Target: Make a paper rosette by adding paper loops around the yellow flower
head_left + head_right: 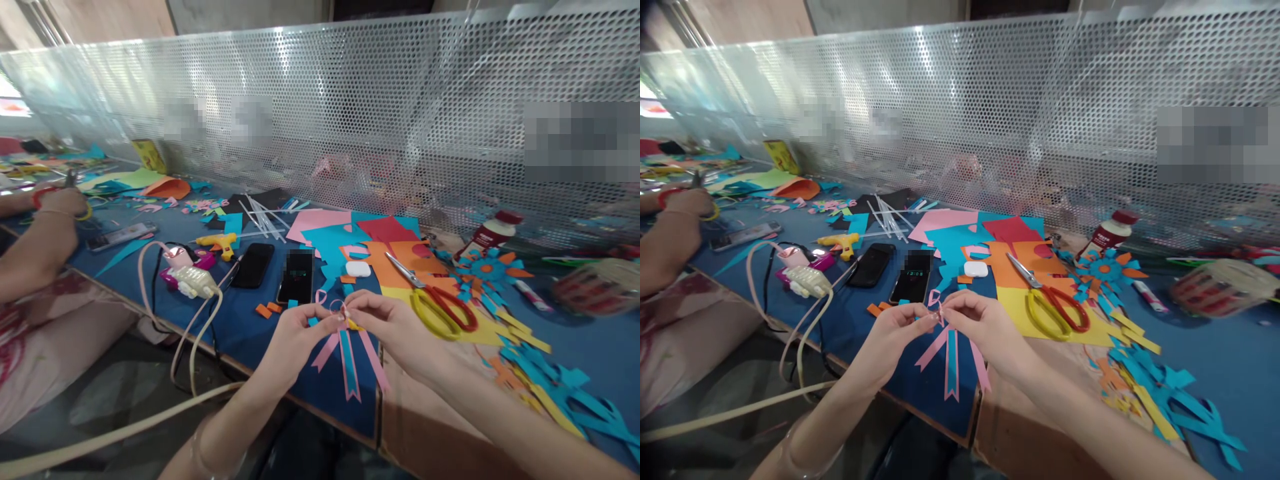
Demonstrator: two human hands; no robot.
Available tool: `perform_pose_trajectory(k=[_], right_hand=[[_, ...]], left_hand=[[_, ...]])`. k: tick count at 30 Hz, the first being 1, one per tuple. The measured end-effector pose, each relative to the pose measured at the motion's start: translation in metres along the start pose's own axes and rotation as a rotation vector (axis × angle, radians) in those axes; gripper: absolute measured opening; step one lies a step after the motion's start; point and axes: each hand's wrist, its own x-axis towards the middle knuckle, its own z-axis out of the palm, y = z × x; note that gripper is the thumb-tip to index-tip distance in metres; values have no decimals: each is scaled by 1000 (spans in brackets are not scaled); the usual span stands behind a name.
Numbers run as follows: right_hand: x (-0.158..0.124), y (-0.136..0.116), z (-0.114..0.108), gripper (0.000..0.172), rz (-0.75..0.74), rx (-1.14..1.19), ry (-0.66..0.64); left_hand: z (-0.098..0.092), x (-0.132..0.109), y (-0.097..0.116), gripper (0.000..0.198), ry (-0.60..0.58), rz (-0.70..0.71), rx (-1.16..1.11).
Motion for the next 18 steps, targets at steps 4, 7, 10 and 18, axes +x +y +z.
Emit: perform_pose_trajectory(k=[4, 7, 10, 18], right_hand=[[-2, 1, 0, 13, -4, 9, 4], [-2, 2, 1, 12, -18, 20, 7], [-3, 3, 1, 12, -22, 29, 6], [-4, 2, 1, 11, -64, 25, 14]], left_hand=[[0, -1, 0, 17, -9, -7, -6], [0, -1, 1, 17, -12, -13, -15], [0, -2, 1, 18, -18, -9, -11], [0, -2, 2, 19, -32, -44, -21]])
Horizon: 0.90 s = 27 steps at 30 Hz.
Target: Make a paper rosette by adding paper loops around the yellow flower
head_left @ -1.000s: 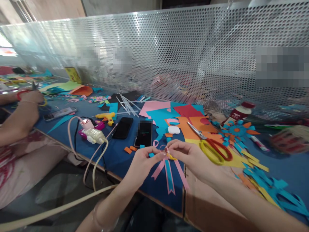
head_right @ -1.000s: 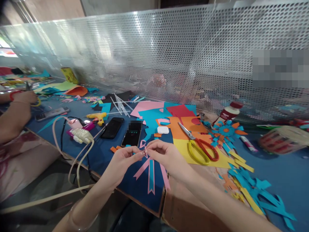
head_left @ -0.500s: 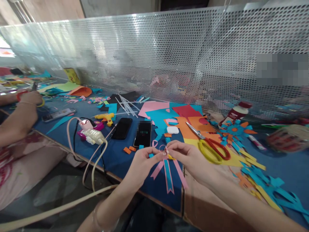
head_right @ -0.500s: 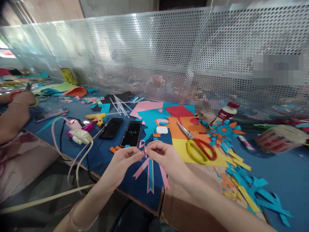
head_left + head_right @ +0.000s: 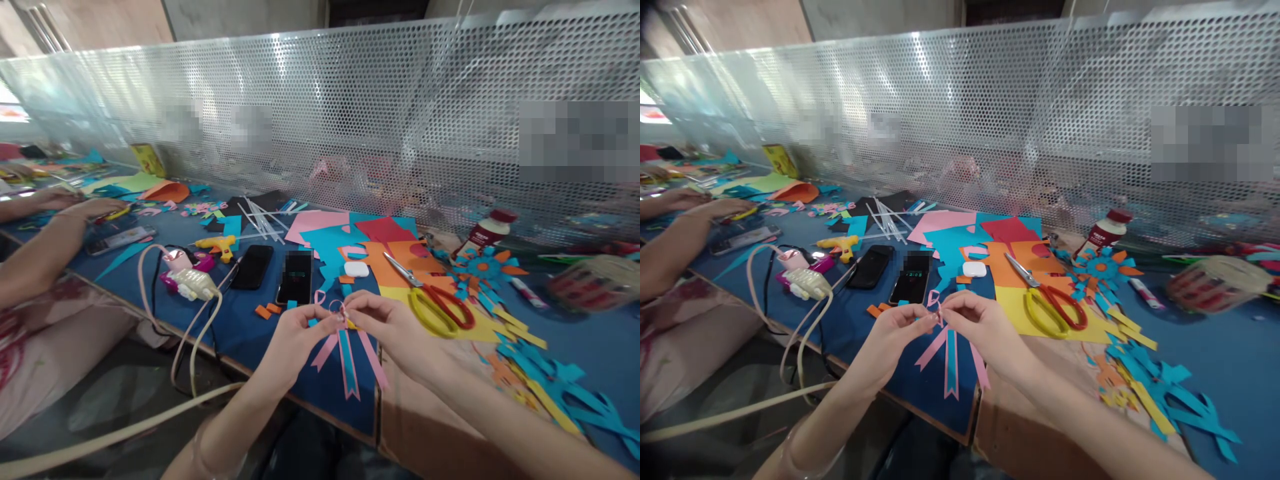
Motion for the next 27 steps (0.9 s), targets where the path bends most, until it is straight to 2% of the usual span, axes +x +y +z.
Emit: perform_pose_trajectory(k=[17, 27], right_hand=[[-1, -3, -2, 10, 23, -24, -15], [-2, -1, -1, 8, 9, -10, -19]], left_hand=[[-2, 1, -8, 22, 18, 30, 15], [0, 0, -5, 22, 17, 23, 27]])
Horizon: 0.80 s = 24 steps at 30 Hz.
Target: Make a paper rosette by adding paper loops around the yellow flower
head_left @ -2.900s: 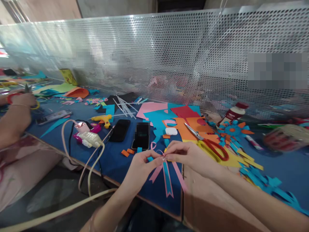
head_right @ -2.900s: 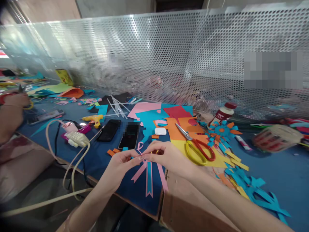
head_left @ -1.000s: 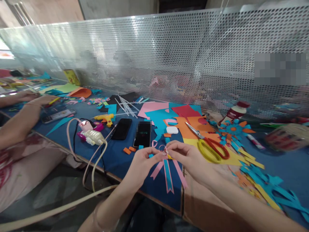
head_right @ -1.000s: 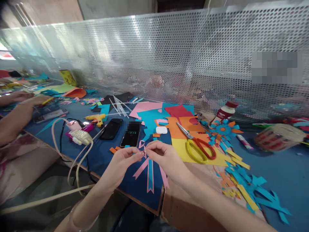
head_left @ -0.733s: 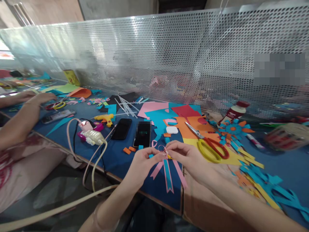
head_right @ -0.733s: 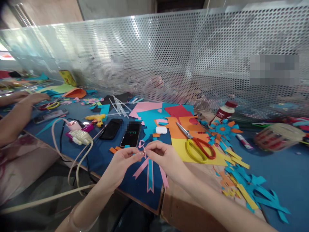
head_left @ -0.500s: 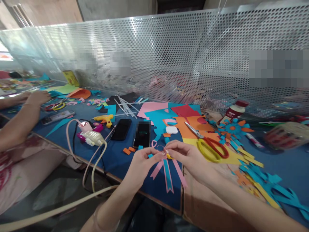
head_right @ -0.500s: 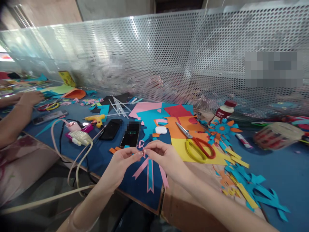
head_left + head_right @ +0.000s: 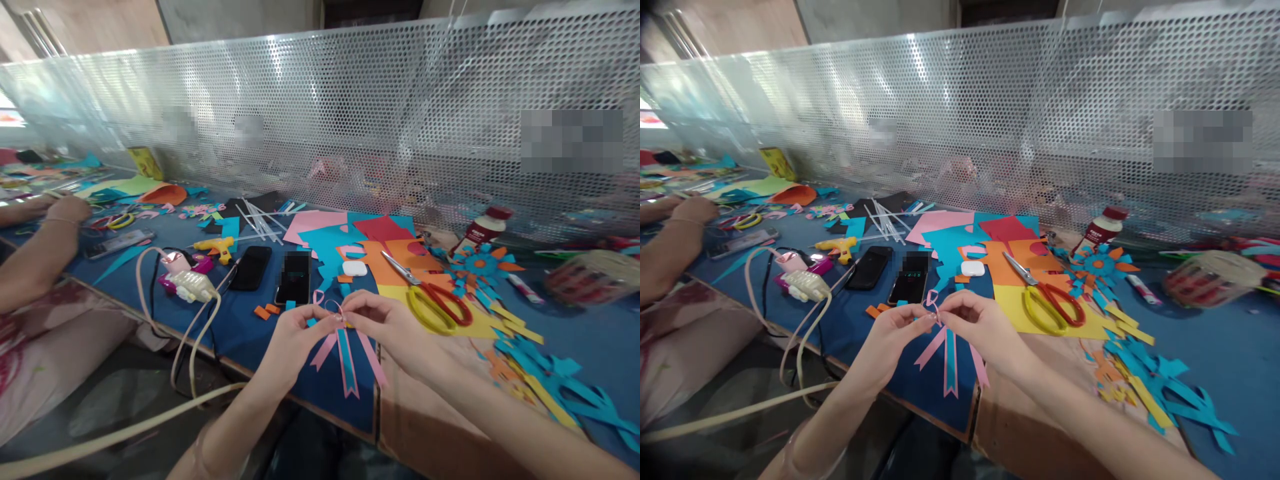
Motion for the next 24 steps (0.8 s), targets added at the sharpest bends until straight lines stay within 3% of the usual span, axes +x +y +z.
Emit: perform_pose_trajectory(k=[15, 24], right_hand=[[-1, -4, 2, 14, 4, -7, 8], [0, 5, 0, 16, 96, 231, 6]], left_hand=[[0, 0, 1, 17, -21, -38, -36], [1, 1, 2, 9, -72, -45, -124]])
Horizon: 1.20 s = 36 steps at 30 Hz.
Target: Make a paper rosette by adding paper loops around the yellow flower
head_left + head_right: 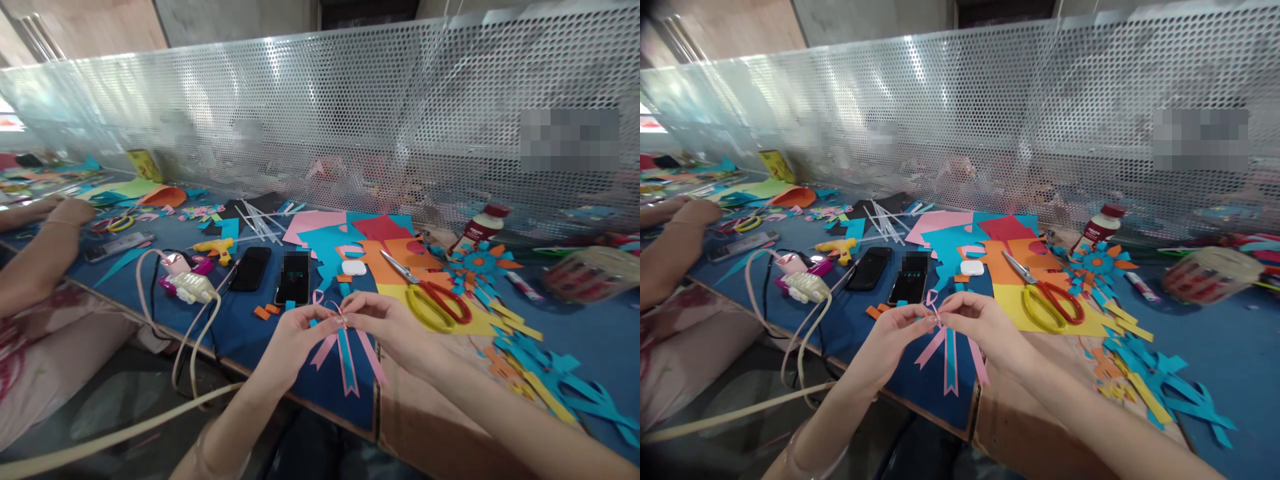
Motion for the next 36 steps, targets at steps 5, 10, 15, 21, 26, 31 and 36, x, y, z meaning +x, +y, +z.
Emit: perform_pose_trajectory(k=[5, 10, 15, 21, 26, 31, 36], right_hand=[[0, -3, -1, 15, 40, 51, -19], [-1, -5, -1, 12, 59, 95, -36], [-1, -5, -1, 13, 76, 114, -34], [-1, -5, -3, 14, 71, 99, -62], [-2, -7, -2, 15, 60, 75, -76], [-2, -5, -4, 14, 30, 34, -87], [0, 0, -7, 14, -28, -43, -117]], left_hand=[[0, 1, -1, 10, -34, -24, -51], [-1, 1, -1, 11, -49, -25, -53], [-1, 0, -3, 13, -54, -28, -52], [0, -1, -1, 14, -45, -27, -41], [-1, -1, 0, 15, -38, -27, -9], [-1, -1, 1, 14, -49, -23, -11], [-2, -2, 2, 13, -75, 0, 8]])
